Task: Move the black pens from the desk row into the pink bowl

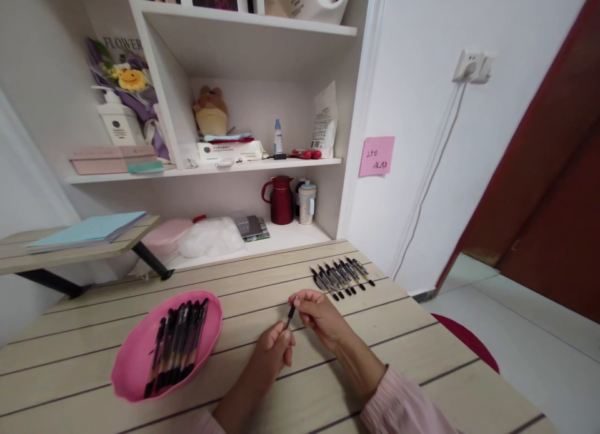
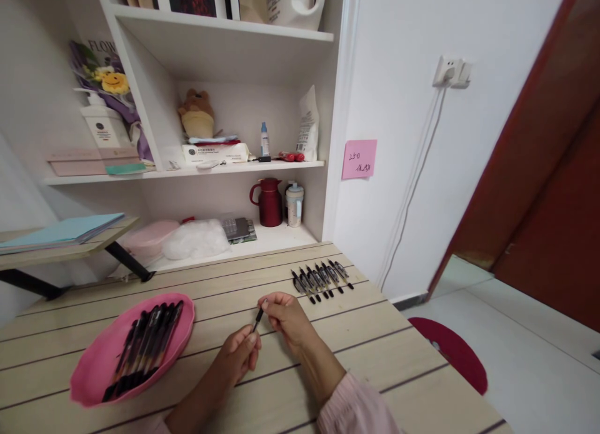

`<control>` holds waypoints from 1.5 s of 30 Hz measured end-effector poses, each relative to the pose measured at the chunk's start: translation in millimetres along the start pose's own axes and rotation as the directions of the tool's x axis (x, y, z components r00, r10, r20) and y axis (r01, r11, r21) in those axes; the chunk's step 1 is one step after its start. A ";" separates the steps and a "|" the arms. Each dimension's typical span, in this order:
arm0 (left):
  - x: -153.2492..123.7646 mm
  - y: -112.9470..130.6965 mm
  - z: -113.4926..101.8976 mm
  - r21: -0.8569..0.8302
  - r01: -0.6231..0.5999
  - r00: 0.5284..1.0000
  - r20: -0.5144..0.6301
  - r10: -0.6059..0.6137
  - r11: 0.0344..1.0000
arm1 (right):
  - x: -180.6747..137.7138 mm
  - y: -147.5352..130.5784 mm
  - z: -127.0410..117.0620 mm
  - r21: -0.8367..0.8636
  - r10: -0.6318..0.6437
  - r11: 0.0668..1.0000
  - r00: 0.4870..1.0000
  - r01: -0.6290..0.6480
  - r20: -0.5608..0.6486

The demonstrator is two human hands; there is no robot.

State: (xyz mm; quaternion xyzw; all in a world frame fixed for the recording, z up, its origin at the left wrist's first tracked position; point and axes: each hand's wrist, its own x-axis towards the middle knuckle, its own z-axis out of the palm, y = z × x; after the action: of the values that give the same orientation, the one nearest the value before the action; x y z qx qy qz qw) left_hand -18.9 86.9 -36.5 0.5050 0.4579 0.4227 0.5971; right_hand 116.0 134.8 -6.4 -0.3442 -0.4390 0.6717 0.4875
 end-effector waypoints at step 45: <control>0.8 0.0 -5.5 -0.099 -0.010 0.998 -0.057 0.004 0.995 | 57.9 -11.0 -49.9 -0.957 -0.346 -0.093 0.910 -0.275 -0.227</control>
State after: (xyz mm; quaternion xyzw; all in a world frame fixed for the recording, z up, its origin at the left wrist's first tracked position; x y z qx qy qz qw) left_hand -24.1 88.9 -37.0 0.4641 0.4513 0.4614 0.6067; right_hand 147.7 204.4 -17.0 -0.7092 -0.6843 0.0195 0.1684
